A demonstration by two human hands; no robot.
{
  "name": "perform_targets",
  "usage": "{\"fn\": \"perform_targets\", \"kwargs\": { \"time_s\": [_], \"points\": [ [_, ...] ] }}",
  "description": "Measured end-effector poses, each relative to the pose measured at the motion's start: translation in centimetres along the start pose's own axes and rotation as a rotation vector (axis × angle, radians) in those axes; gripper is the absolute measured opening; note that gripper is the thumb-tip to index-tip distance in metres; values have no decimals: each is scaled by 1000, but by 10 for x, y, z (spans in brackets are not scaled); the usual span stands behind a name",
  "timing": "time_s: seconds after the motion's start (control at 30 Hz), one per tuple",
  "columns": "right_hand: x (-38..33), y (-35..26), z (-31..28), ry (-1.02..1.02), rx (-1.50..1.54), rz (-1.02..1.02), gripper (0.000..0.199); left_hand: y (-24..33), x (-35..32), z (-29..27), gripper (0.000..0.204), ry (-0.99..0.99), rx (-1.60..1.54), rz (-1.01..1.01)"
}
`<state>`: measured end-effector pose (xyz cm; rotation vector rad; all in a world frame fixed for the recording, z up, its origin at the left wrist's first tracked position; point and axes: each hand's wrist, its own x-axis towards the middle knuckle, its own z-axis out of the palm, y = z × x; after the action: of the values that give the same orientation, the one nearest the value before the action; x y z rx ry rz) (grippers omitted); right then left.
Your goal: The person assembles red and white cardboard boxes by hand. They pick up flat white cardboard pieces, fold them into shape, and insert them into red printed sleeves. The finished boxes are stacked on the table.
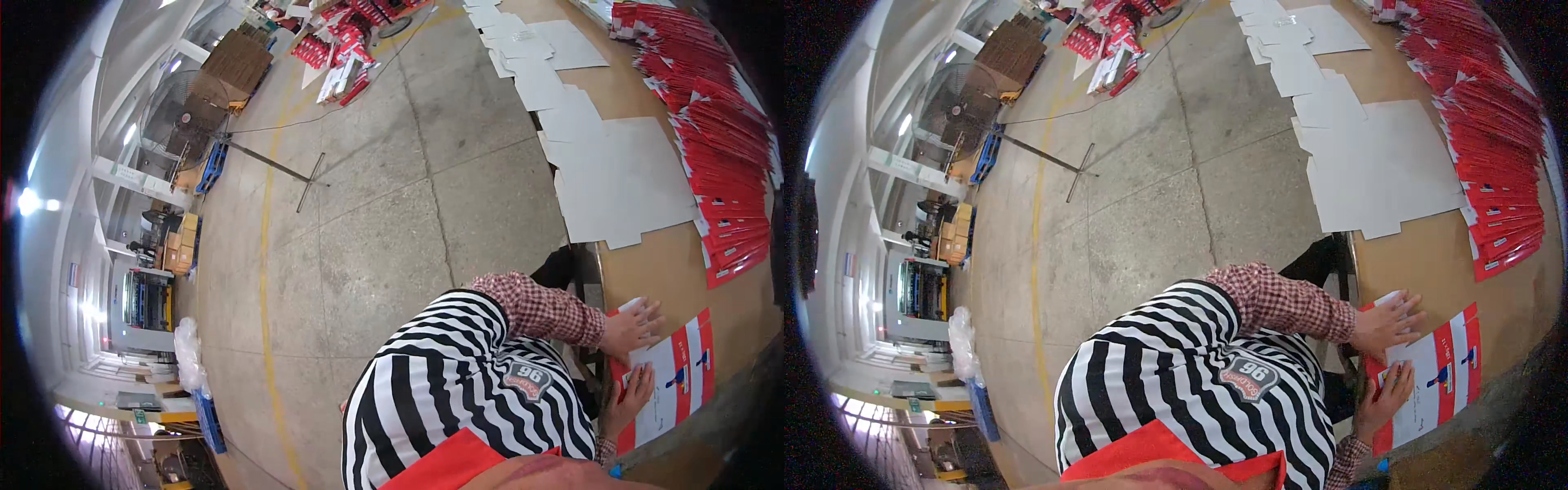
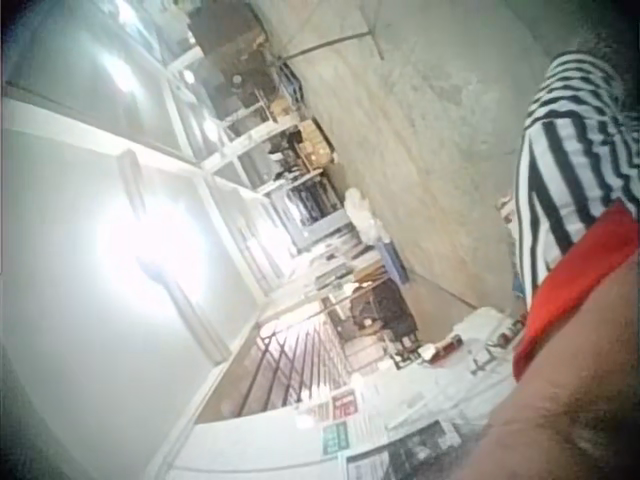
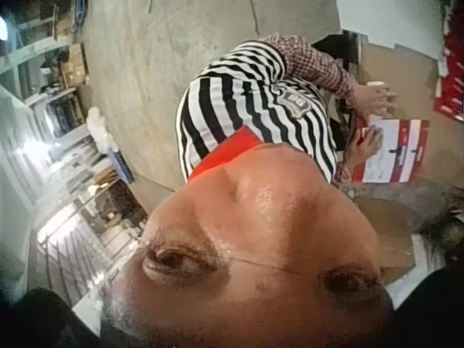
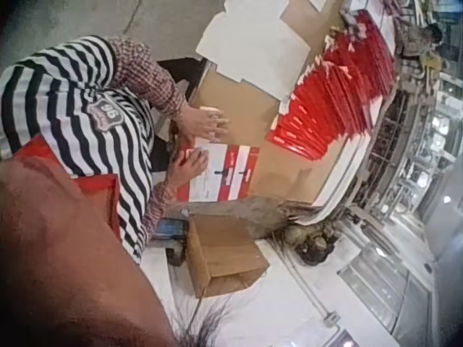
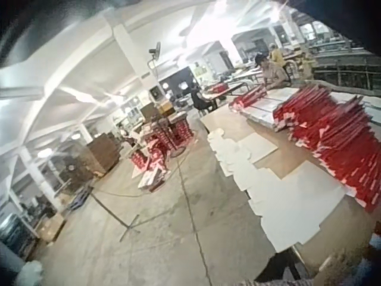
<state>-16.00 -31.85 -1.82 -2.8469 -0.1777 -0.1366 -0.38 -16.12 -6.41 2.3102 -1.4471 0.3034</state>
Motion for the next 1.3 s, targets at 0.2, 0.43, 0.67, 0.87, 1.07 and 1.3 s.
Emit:
{"fn": "perform_targets", "kwargs": {
  "time_s": [0.2,0.43,0.67,0.87,1.07,1.3],
  "points": [
    [-5,6,-1,-2,-42,3,51,-9,34,15,76,127,-127,-87],
    [-106,56,-13,567,-329,574,54,-9,28,9,59,119,-82,-126],
    [-93,35,-1,-143,92,954,60,38,48,41,67,151,-289,-255],
    [-45,64,-4,183,427,844,62,25,38,11,81,293,-485,-350],
    [-90,149,-78,150,1256,705,62,-80,-32,-51,62,193,-175,-359],
    [-27,298,-76,60,927,526,59,-72,-29,-54,63,193,-215,-291]
  ]
}}
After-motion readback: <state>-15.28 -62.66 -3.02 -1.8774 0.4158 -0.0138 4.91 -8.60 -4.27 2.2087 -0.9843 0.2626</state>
